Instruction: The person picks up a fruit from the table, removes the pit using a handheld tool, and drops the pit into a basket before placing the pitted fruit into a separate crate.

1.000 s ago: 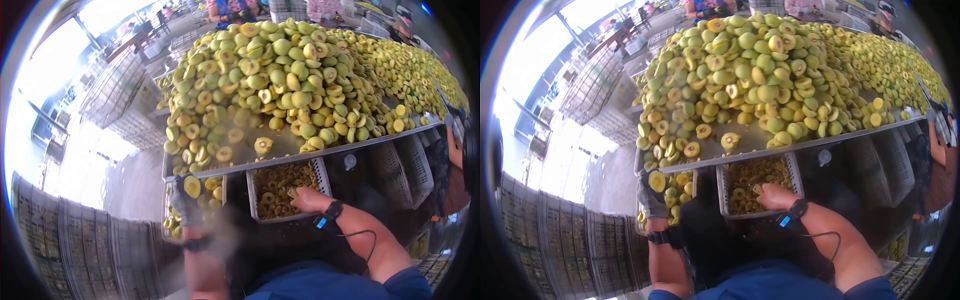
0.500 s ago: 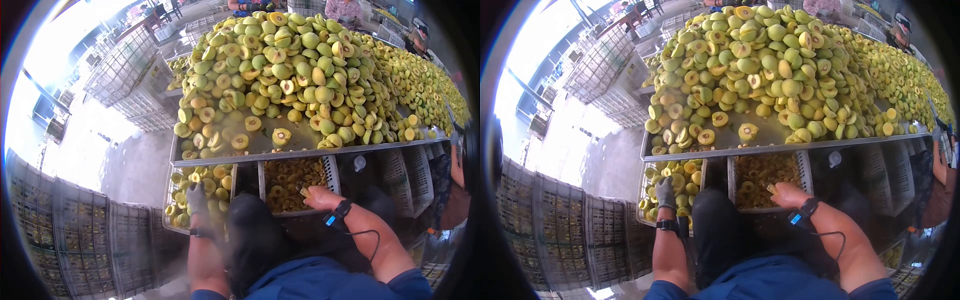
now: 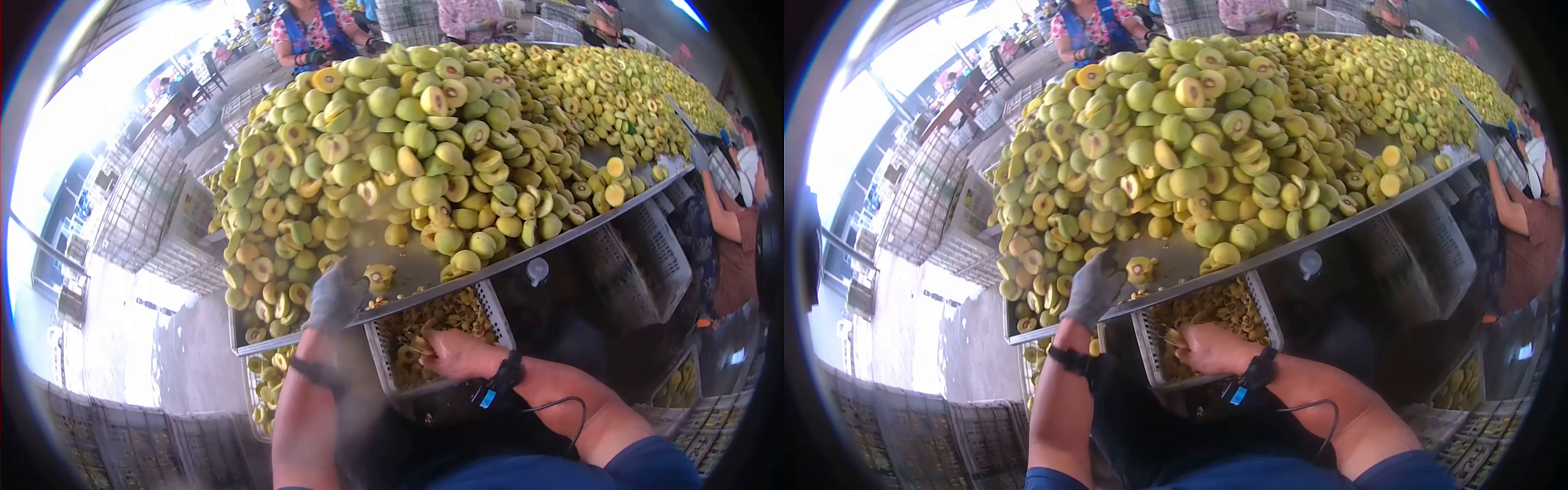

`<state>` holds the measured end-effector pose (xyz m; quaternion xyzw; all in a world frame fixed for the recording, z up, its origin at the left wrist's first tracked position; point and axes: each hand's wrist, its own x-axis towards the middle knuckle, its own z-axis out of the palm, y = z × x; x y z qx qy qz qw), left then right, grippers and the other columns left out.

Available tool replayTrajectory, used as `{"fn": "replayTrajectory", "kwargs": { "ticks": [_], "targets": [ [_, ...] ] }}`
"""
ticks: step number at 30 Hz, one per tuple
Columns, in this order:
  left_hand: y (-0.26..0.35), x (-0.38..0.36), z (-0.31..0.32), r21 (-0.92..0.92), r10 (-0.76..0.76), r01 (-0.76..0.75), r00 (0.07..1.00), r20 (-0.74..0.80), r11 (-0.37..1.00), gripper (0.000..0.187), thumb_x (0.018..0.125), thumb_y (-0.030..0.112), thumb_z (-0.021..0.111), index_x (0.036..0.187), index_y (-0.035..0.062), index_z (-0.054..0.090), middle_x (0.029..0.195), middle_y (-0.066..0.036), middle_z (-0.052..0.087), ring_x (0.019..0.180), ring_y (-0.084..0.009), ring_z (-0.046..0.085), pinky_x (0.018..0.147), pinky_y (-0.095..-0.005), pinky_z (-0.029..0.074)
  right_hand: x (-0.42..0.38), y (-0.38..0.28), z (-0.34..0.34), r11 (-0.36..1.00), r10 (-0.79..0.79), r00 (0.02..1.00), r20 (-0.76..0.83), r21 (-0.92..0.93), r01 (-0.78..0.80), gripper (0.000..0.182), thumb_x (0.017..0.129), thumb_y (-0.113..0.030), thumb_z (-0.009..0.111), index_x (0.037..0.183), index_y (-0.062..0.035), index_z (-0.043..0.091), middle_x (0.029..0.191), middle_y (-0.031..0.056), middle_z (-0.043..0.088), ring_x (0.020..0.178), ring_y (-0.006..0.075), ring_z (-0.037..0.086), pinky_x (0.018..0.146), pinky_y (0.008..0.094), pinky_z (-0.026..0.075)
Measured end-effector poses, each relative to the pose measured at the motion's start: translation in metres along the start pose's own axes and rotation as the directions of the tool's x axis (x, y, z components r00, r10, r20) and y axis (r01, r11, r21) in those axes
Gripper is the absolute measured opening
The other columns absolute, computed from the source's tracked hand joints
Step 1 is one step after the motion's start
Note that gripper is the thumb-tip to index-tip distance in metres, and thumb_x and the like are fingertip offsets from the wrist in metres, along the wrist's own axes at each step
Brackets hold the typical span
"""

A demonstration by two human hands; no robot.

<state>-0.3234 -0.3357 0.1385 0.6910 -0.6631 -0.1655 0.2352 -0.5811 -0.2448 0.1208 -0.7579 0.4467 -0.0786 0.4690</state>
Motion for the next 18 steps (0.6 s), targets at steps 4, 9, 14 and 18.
{"fn": "replayTrajectory", "kwargs": {
  "ticks": [4, 9, 14, 18],
  "targets": [
    [-0.006, 0.034, 0.047, 0.034, 0.085, -0.091, 0.984, 0.155, 0.995, 0.044, 0.082, 0.017, 0.077, 0.123, 0.0021, 0.071, 0.109, -0.014, 0.076, 0.100, -0.0253, 0.074, 0.088, -0.0361, 0.057, 0.002, 0.005, -0.009, 0.986, -0.078, 0.989, -0.127, 0.139, 0.096, 0.036, 0.094, -0.030, 0.065, 0.103, 0.0043, 0.060, 0.093, 0.0308, 0.067, 0.094, 0.0493, 0.065, 0.081, 0.0524, 0.052],
    [0.015, 0.011, 0.032, -0.323, 0.066, -0.020, 0.989, 0.131, 0.946, 0.046, 0.080, -0.003, 0.070, 0.126, -0.0001, 0.068, 0.108, -0.011, 0.074, 0.090, -0.0153, 0.071, 0.076, -0.0297, 0.060, 0.016, 0.011, -0.017, 0.928, -0.056, 0.919, -0.391, 0.320, 0.192, 0.032, 0.096, -0.025, 0.065, 0.105, 0.0044, 0.061, 0.094, 0.0296, 0.068, 0.093, 0.0492, 0.065, 0.078, 0.0498, 0.052],
    [0.070, -0.061, 0.017, -0.362, 0.197, -0.186, 0.980, -0.007, 0.914, 0.048, 0.082, -0.008, 0.063, 0.129, -0.0005, 0.065, 0.115, -0.009, 0.071, 0.089, -0.0133, 0.070, 0.070, -0.0263, 0.058, 0.018, 0.001, -0.023, 0.864, -0.038, 0.844, -0.536, 0.407, 0.297, 0.028, 0.096, -0.023, 0.069, 0.105, 0.0032, 0.062, 0.091, 0.0289, 0.069, 0.093, 0.0495, 0.066, 0.076, 0.0499, 0.053],
    [0.082, -0.101, 0.032, -0.389, 0.020, -0.045, 0.998, -0.068, 0.920, 0.043, 0.083, -0.006, 0.063, 0.126, -0.0006, 0.067, 0.112, -0.011, 0.072, 0.091, -0.0172, 0.070, 0.078, -0.0283, 0.058, 0.006, 0.002, -0.021, 0.897, -0.058, 0.819, -0.571, 0.330, 0.294, 0.026, 0.093, -0.019, 0.072, 0.103, 0.0020, 0.062, 0.089, 0.0279, 0.068, 0.091, 0.0487, 0.067, 0.075, 0.0499, 0.053]
  ]
}}
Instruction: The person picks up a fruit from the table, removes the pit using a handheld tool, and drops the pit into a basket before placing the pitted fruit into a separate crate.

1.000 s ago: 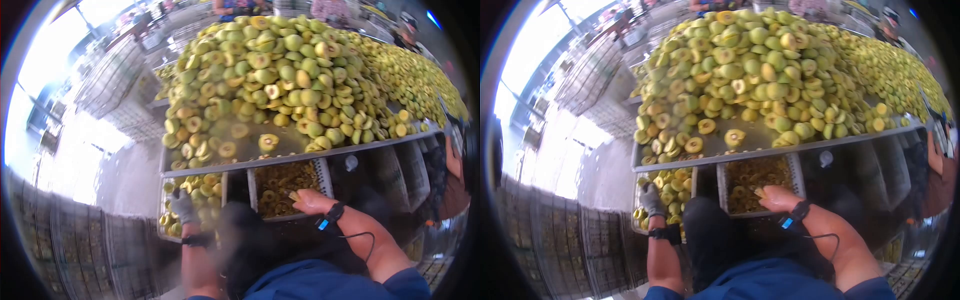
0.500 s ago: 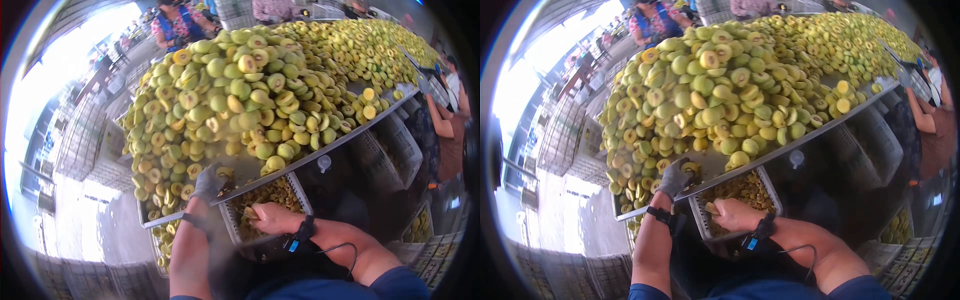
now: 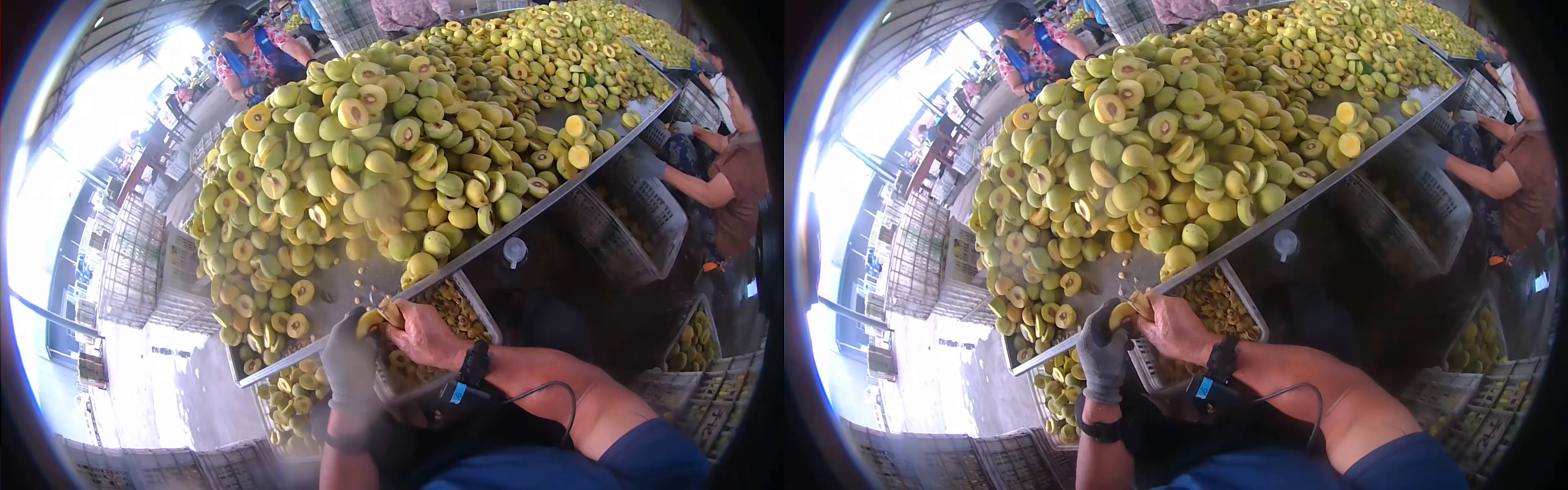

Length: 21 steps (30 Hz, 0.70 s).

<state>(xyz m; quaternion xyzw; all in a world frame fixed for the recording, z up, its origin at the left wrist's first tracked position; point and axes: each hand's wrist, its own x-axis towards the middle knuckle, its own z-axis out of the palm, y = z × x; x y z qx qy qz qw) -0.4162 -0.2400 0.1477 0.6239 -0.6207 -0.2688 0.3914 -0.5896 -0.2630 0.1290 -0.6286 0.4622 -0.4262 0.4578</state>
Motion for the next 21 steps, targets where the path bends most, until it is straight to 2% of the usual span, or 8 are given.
{"fn": "replayTrajectory", "kwargs": {
  "ticks": [3, 6, 9, 10, 13, 18, 19, 21],
  "targets": [
    [-0.002, -0.016, 0.008, 0.295, 0.280, -0.240, 0.954, -0.102, 0.925, 0.039, 0.085, -0.005, 0.066, 0.124, -0.0009, 0.068, 0.110, -0.011, 0.073, 0.092, -0.0169, 0.070, 0.081, -0.0299, 0.058, -0.012, -0.006, -0.004, 0.997, 0.020, 0.999, 0.047, -0.075, -0.016, 0.023, 0.091, -0.016, 0.071, 0.101, 0.0019, 0.062, 0.089, 0.0270, 0.068, 0.091, 0.0473, 0.068, 0.075, 0.0502, 0.052],
    [-0.012, -0.020, 0.016, 0.188, 0.143, -0.093, 0.952, -0.269, 0.978, 0.037, 0.087, -0.003, 0.069, 0.123, -0.0009, 0.069, 0.110, -0.011, 0.073, 0.095, -0.0170, 0.070, 0.082, -0.0313, 0.058, -0.023, -0.019, -0.010, 0.996, 0.084, 0.982, 0.167, 0.022, -0.089, 0.022, 0.090, -0.014, 0.067, 0.103, 0.0027, 0.060, 0.090, 0.0287, 0.068, 0.092, 0.0479, 0.068, 0.077, 0.0516, 0.052],
    [-0.014, -0.016, 0.002, -0.169, -0.191, 0.157, 0.959, -0.209, 0.973, 0.036, 0.087, -0.004, 0.070, 0.123, -0.0012, 0.069, 0.113, -0.011, 0.073, 0.104, -0.0182, 0.069, 0.091, -0.0334, 0.057, -0.035, -0.007, -0.004, 0.998, 0.058, 0.981, 0.187, -0.020, -0.056, 0.023, 0.091, -0.014, 0.067, 0.102, 0.0021, 0.055, 0.085, 0.0254, 0.064, 0.082, 0.0422, 0.066, 0.073, 0.0477, 0.050],
    [-0.011, -0.018, 0.001, -0.075, -0.039, 0.022, 0.974, -0.225, 0.997, 0.037, 0.088, -0.004, 0.071, 0.124, -0.0017, 0.068, 0.113, -0.011, 0.072, 0.098, -0.0164, 0.069, 0.084, -0.0313, 0.059, -0.036, -0.002, -0.005, 0.991, 0.118, 0.960, 0.255, -0.093, -0.097, 0.027, 0.090, -0.015, 0.067, 0.104, 0.0033, 0.054, 0.089, 0.0272, 0.066, 0.088, 0.0444, 0.067, 0.076, 0.0498, 0.051],
    [-0.018, -0.021, 0.005, -0.213, -0.058, 0.012, 0.975, -0.215, 0.977, 0.039, 0.087, -0.005, 0.071, 0.125, -0.0029, 0.067, 0.114, -0.011, 0.072, 0.094, -0.0149, 0.069, 0.080, -0.0297, 0.059, -0.029, 0.005, -0.001, 0.987, 0.146, 0.946, 0.288, -0.106, -0.120, 0.028, 0.089, -0.015, 0.067, 0.106, 0.0043, 0.055, 0.093, 0.0280, 0.067, 0.094, 0.0455, 0.068, 0.079, 0.0502, 0.051],
    [-0.014, -0.027, 0.015, -0.169, -0.098, 0.059, 0.969, -0.228, 0.984, 0.040, 0.086, -0.007, 0.068, 0.125, -0.0042, 0.068, 0.111, -0.011, 0.072, 0.094, -0.0150, 0.069, 0.079, -0.0290, 0.059, -0.025, 0.006, 0.002, 0.990, 0.114, 0.928, 0.354, -0.123, -0.075, 0.029, 0.090, -0.016, 0.066, 0.105, 0.0058, 0.056, 0.094, 0.0286, 0.068, 0.097, 0.0480, 0.066, 0.081, 0.0496, 0.052],
    [-0.015, -0.029, 0.016, -0.153, -0.084, 0.049, 0.969, -0.232, 0.987, 0.040, 0.086, -0.008, 0.068, 0.125, -0.0043, 0.068, 0.111, -0.011, 0.072, 0.094, -0.0152, 0.069, 0.079, -0.0288, 0.059, -0.026, 0.008, 0.006, 0.991, 0.117, 0.920, 0.374, -0.107, -0.083, 0.029, 0.091, -0.017, 0.066, 0.105, 0.0060, 0.057, 0.094, 0.0287, 0.068, 0.098, 0.0481, 0.066, 0.082, 0.0491, 0.053],
    [-0.015, -0.032, 0.017, -0.137, -0.053, 0.020, 0.969, -0.243, 0.990, 0.039, 0.085, -0.008, 0.066, 0.124, -0.0041, 0.068, 0.110, -0.010, 0.073, 0.094, -0.0155, 0.069, 0.078, -0.0284, 0.059, -0.023, 0.008, 0.007, 0.985, 0.110, 0.873, 0.476, 0.064, -0.159, 0.028, 0.092, -0.017, 0.066, 0.105, 0.0060, 0.058, 0.095, 0.0289, 0.069, 0.100, 0.0474, 0.067, 0.083, 0.0483, 0.053]
  ]
}}
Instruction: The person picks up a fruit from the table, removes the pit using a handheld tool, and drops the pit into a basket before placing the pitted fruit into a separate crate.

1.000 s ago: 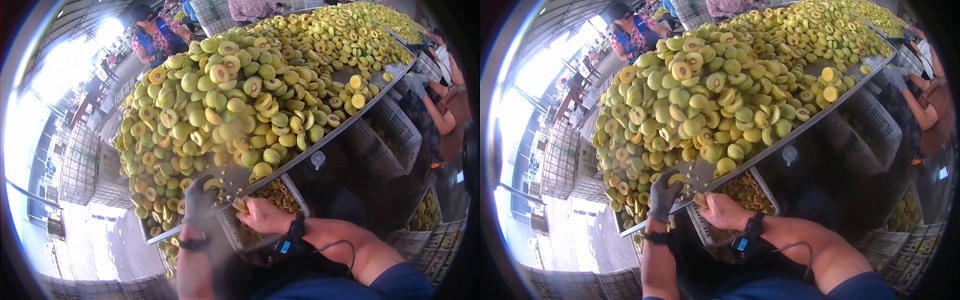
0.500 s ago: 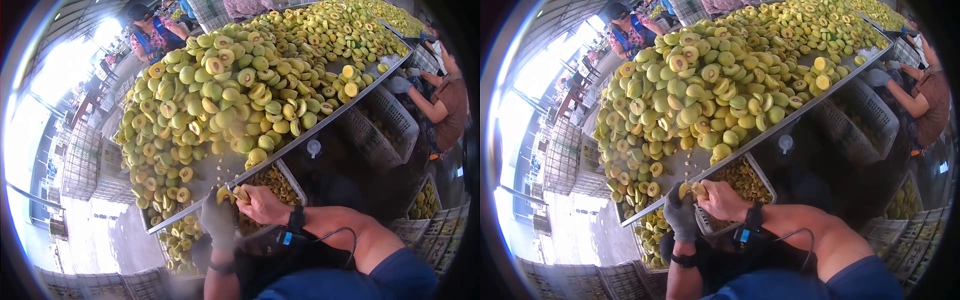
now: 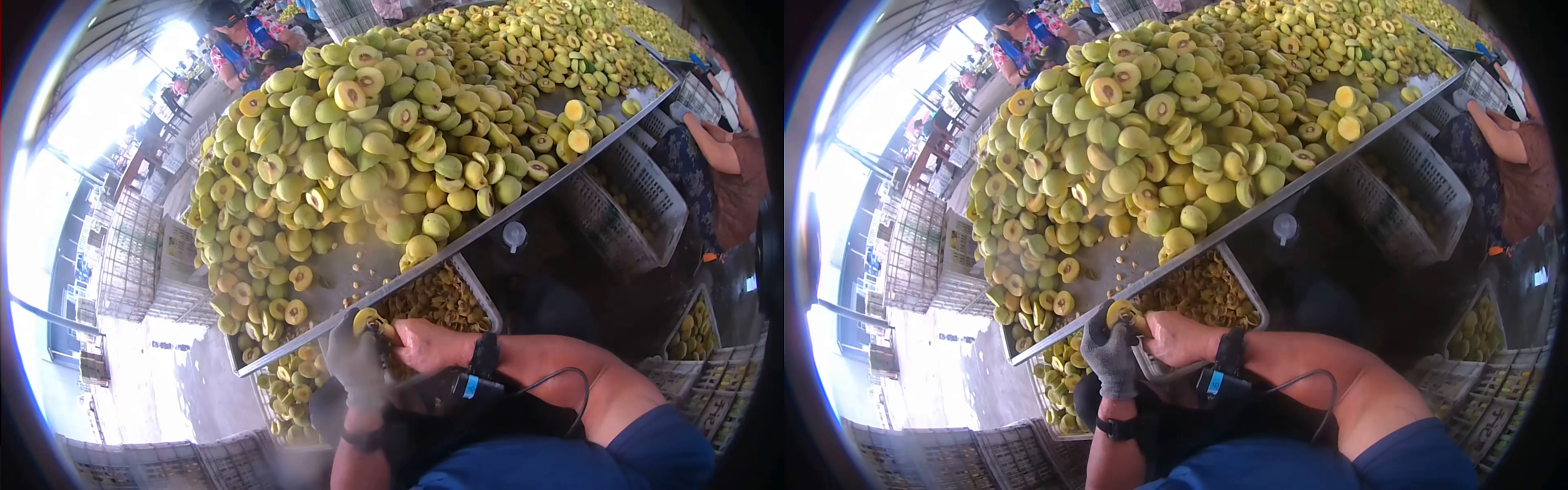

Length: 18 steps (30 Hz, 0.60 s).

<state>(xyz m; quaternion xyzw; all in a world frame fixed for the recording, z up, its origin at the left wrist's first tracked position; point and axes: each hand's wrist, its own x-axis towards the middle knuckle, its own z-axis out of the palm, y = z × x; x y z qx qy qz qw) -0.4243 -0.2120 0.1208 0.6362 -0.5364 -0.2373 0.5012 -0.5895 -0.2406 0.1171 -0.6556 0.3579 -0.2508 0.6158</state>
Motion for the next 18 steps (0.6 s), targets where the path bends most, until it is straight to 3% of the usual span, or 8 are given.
{"fn": "replayTrajectory", "kwargs": {
  "ticks": [1, 4, 7, 10, 11, 14, 17, 18],
  "targets": [
    [-0.001, 0.000, 0.001, 0.017, 0.027, -0.027, 1.000, -0.005, 1.000, 0.039, 0.085, -0.008, 0.066, 0.124, -0.0041, 0.068, 0.109, -0.010, 0.073, 0.093, -0.0157, 0.069, 0.078, -0.0285, 0.058, 0.001, -0.001, -0.002, 0.996, -0.005, 0.999, 0.054, 0.093, -0.001, 0.027, 0.093, -0.017, 0.066, 0.104, 0.0060, 0.058, 0.096, 0.0290, 0.069, 0.101, 0.0470, 0.067, 0.084, 0.0479, 0.053],
    [-0.004, 0.000, 0.003, 0.117, 0.130, -0.126, 0.991, -0.027, 0.985, 0.037, 0.086, -0.008, 0.067, 0.123, -0.0040, 0.069, 0.110, -0.010, 0.073, 0.094, -0.0165, 0.069, 0.080, -0.0296, 0.058, -0.002, -0.016, -0.003, 0.984, 0.094, 0.994, -0.060, -0.144, -0.101, 0.024, 0.096, -0.017, 0.063, 0.104, 0.0052, 0.060, 0.099, 0.0291, 0.070, 0.103, 0.0462, 0.068, 0.084, 0.0485, 0.053],
    [-0.001, -0.001, -0.001, 0.100, 0.066, -0.064, 0.997, -0.025, 0.993, 0.037, 0.086, -0.007, 0.068, 0.123, -0.0037, 0.069, 0.111, -0.012, 0.073, 0.098, -0.0185, 0.070, 0.087, -0.0319, 0.057, 0.010, 0.005, -0.001, 0.990, -0.042, 0.990, 0.135, 0.136, 0.024, 0.021, 0.097, -0.015, 0.062, 0.104, 0.0044, 0.060, 0.098, 0.0292, 0.070, 0.103, 0.0474, 0.067, 0.083, 0.0498, 0.054],
    [-0.004, 0.001, -0.002, 0.365, 0.226, -0.212, 0.974, 0.005, 0.906, 0.037, 0.086, -0.007, 0.069, 0.123, -0.0036, 0.068, 0.113, -0.013, 0.074, 0.103, -0.0204, 0.070, 0.093, -0.0337, 0.055, 0.007, -0.001, 0.007, 0.945, 0.079, 0.989, -0.128, -0.307, -0.115, 0.024, 0.098, -0.019, 0.061, 0.104, 0.0044, 0.060, 0.097, 0.0307, 0.069, 0.099, 0.0493, 0.067, 0.080, 0.0519, 0.054],
    [-0.008, 0.000, 0.001, 0.258, 0.166, -0.156, 0.986, -0.017, 0.953, 0.037, 0.086, -0.008, 0.068, 0.123, -0.0030, 0.068, 0.117, -0.013, 0.073, 0.107, -0.0224, 0.070, 0.095, -0.0346, 0.055, 0.010, 0.005, 0.011, 0.939, 0.090, 0.978, -0.186, -0.311, -0.145, 0.030, 0.099, -0.024, 0.060, 0.105, 0.0047, 0.057, 0.094, 0.0329, 0.068, 0.096, 0.0504, 0.067, 0.080, 0.0541, 0.053],
    [-0.013, -0.003, -0.003, 0.251, 0.129, -0.121, 0.992, -0.013, 0.960, 0.038, 0.085, -0.009, 0.066, 0.123, -0.0030, 0.068, 0.119, -0.013, 0.072, 0.108, -0.0221, 0.069, 0.095, -0.0349, 0.055, 0.014, 0.018, 0.005, 0.995, -0.094, 0.986, 0.141, 0.042, 0.089, 0.031, 0.098, -0.024, 0.060, 0.106, 0.0051, 0.055, 0.093, 0.0345, 0.068, 0.093, 0.0506, 0.067, 0.079, 0.0561, 0.053],
    [-0.014, -0.004, -0.006, 0.165, 0.154, -0.151, 0.988, -0.002, 0.975, 0.041, 0.084, -0.011, 0.064, 0.124, -0.0026, 0.068, 0.121, -0.014, 0.071, 0.108, -0.0223, 0.069, 0.096, -0.0348, 0.054, 0.006, 0.001, 0.010, 0.937, 0.128, 0.984, -0.121, -0.312, -0.160, 0.030, 0.092, -0.018, 0.064, 0.108, 0.0058, 0.053, 0.094, 0.0342, 0.068, 0.094, 0.0490, 0.068, 0.079, 0.0558, 0.053],
    [-0.012, -0.002, -0.005, 0.202, 0.165, -0.161, 0.986, -0.005, 0.966, 0.041, 0.084, -0.011, 0.063, 0.124, -0.0026, 0.068, 0.121, -0.014, 0.071, 0.109, -0.0221, 0.069, 0.097, -0.0346, 0.054, 0.008, 0.003, 0.010, 0.932, 0.096, 0.987, -0.128, -0.338, -0.134, 0.034, 0.092, -0.022, 0.065, 0.108, 0.0063, 0.055, 0.094, 0.0335, 0.069, 0.095, 0.0483, 0.068, 0.080, 0.0547, 0.054]
  ]
}}
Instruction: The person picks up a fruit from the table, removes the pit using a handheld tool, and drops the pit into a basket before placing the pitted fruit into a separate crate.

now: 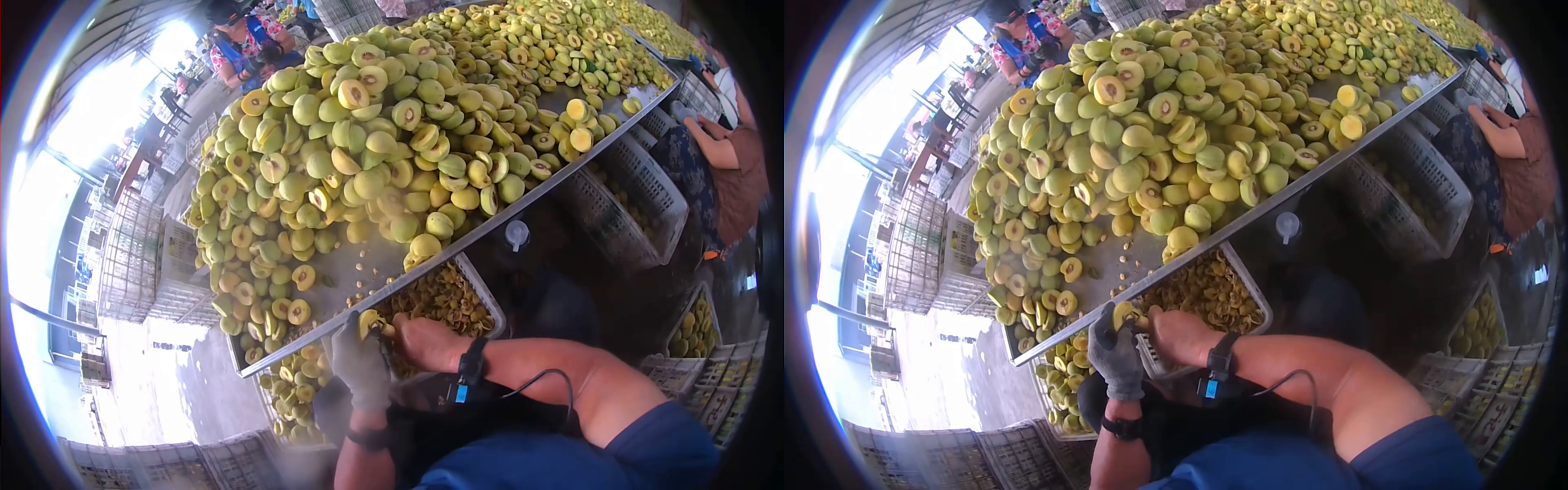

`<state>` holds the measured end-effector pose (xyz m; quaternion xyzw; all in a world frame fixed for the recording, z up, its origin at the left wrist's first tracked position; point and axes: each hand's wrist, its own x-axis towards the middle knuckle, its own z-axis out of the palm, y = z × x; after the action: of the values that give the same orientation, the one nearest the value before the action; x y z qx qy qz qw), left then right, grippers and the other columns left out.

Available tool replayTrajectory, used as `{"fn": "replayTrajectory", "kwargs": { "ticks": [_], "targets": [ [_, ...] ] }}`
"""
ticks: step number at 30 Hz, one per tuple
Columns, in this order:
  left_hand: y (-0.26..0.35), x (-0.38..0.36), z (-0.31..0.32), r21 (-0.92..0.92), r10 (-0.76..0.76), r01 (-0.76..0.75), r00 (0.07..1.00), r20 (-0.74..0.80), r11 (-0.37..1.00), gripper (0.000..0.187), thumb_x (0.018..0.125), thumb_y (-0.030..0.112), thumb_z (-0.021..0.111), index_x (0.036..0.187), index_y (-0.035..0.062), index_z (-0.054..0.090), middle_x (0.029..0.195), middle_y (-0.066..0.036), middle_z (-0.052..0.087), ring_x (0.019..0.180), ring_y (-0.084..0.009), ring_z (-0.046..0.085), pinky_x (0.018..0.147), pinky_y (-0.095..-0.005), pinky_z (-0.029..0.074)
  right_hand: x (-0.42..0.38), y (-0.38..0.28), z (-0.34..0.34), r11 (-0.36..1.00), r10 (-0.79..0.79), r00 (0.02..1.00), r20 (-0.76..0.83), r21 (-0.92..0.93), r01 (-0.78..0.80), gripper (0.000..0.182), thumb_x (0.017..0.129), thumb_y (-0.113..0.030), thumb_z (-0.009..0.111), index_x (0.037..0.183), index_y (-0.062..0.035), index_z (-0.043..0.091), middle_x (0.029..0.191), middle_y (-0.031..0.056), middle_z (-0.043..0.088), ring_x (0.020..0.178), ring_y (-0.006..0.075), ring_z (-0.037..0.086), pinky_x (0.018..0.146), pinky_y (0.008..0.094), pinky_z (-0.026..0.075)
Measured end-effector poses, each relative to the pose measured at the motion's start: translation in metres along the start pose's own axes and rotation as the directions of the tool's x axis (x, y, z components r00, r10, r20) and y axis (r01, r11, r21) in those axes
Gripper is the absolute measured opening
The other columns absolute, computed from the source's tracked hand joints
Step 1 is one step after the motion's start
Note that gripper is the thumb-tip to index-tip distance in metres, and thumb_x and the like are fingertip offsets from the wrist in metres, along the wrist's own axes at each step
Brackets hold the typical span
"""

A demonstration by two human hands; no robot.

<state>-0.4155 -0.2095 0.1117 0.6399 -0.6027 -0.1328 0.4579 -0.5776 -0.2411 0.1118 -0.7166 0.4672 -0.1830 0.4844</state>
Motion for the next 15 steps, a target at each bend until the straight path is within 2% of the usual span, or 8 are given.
{"fn": "replayTrajectory", "kwargs": {
  "ticks": [2, 3, 6, 8, 9, 12, 13, 15],
  "targets": [
    [0.004, -0.002, -0.001, 0.081, 0.008, -0.008, 1.000, 0.002, 0.997, 0.042, 0.084, -0.013, 0.062, 0.124, -0.0025, 0.068, 0.122, -0.014, 0.070, 0.109, -0.0217, 0.068, 0.097, -0.0340, 0.054, -0.001, 0.003, 0.006, 0.998, -0.043, 0.999, -0.022, -0.038, 0.042, 0.041, 0.093, -0.030, 0.066, 0.107, 0.0073, 0.059, 0.092, 0.0321, 0.070, 0.095, 0.0469, 0.070, 0.081, 0.0525, 0.055],
    [0.003, -0.003, 0.001, 0.063, -0.007, 0.007, 1.000, 0.003, 0.998, 0.042, 0.084, -0.012, 0.062, 0.124, -0.0023, 0.068, 0.121, -0.014, 0.070, 0.109, -0.0218, 0.068, 0.097, -0.0341, 0.054, 0.001, -0.001, -0.003, 0.998, -0.028, 0.990, 0.137, 0.063, 0.019, 0.042, 0.092, -0.031, 0.066, 0.109, 0.0077, 0.058, 0.092, 0.0309, 0.071, 0.095, 0.0464, 0.071, 0.081, 0.0519, 0.055],
    [0.001, -0.001, -0.002, 0.058, -0.008, 0.009, 1.000, -0.017, 0.998, 0.041, 0.084, -0.012, 0.063, 0.124, -0.0022, 0.068, 0.120, -0.013, 0.071, 0.110, -0.0218, 0.068, 0.097, -0.0346, 0.054, -0.002, 0.001, -0.004, 0.993, -0.108, 0.994, 0.001, -0.042, 0.108, 0.039, 0.093, -0.030, 0.066, 0.106, 0.0059, 0.062, 0.091, 0.0299, 0.071, 0.095, 0.0477, 0.070, 0.079, 0.0522, 0.054],
    [0.003, 0.000, -0.003, 0.105, 0.050, -0.049, 0.999, -0.010, 0.993, 0.040, 0.084, -0.011, 0.065, 0.124, -0.0026, 0.068, 0.119, -0.012, 0.071, 0.110, -0.0217, 0.068, 0.097, -0.0351, 0.054, 0.003, 0.001, 0.000, 0.999, -0.027, 0.999, -0.034, 0.026, 0.028, 0.032, 0.093, -0.027, 0.066, 0.103, 0.0036, 0.066, 0.086, 0.0242, 0.072, 0.087, 0.0413, 0.072, 0.074, 0.0479, 0.055],
    [0.003, -0.001, -0.003, 0.070, 0.000, 0.000, 1.000, 0.003, 0.998, 0.040, 0.085, -0.010, 0.066, 0.124, -0.0025, 0.068, 0.119, -0.012, 0.071, 0.110, -0.0217, 0.068, 0.096, -0.0352, 0.054, 0.004, 0.004, 0.000, 0.998, 0.021, 0.998, -0.053, 0.062, -0.017, 0.029, 0.094, -0.025, 0.066, 0.102, 0.0024, 0.068, 0.083, 0.0214, 0.072, 0.083, 0.0382, 0.073, 0.072, 0.0457, 0.055],
    [0.008, 0.004, -0.006, -0.092, -0.106, 0.110, 0.993, 0.051, 0.990, 0.037, 0.088, -0.005, 0.067, 0.125, -0.0022, 0.068, 0.117, -0.011, 0.071, 0.106, -0.0216, 0.068, 0.095, -0.0351, 0.054, 0.009, 0.001, -0.019, 0.862, -0.200, 0.890, 0.411, 0.505, -0.039, 0.023, 0.095, -0.022, 0.064, 0.098, -0.0005, 0.071, 0.077, 0.0100, 0.069, 0.070, 0.0214, 0.068, 0.064, 0.0370, 0.052],
    [0.012, 0.006, -0.011, -0.184, -0.115, 0.129, 0.990, 0.085, 0.974, 0.036, 0.089, -0.003, 0.067, 0.125, -0.0021, 0.068, 0.117, -0.011, 0.071, 0.105, -0.0213, 0.068, 0.094, -0.0346, 0.055, 0.001, -0.008, -0.034, 0.849, -0.146, 0.859, 0.492, 0.508, -0.147, 0.020, 0.095, -0.019, 0.062, 0.097, -0.0006, 0.070, 0.075, 0.0026, 0.065, 0.064, 0.0110, 0.058, 0.060, 0.0315, 0.049],
    [0.014, 0.010, -0.009, -0.461, -0.215, 0.244, 0.970, 0.114, 0.854, 0.031, 0.093, 0.003, 0.065, 0.123, -0.0020, 0.068, 0.114, -0.010, 0.071, 0.101, -0.0205, 0.068, 0.090, -0.0334, 0.055, -0.002, -0.006, -0.027, 0.810, -0.147, 0.892, 0.427, 0.569, -0.139, 0.017, 0.096, -0.018, 0.061, 0.093, -0.0035, 0.068, 0.072, 0.0000, 0.062, 0.061, 0.0106, 0.056, 0.054, 0.0307, 0.045]
  ]
}}
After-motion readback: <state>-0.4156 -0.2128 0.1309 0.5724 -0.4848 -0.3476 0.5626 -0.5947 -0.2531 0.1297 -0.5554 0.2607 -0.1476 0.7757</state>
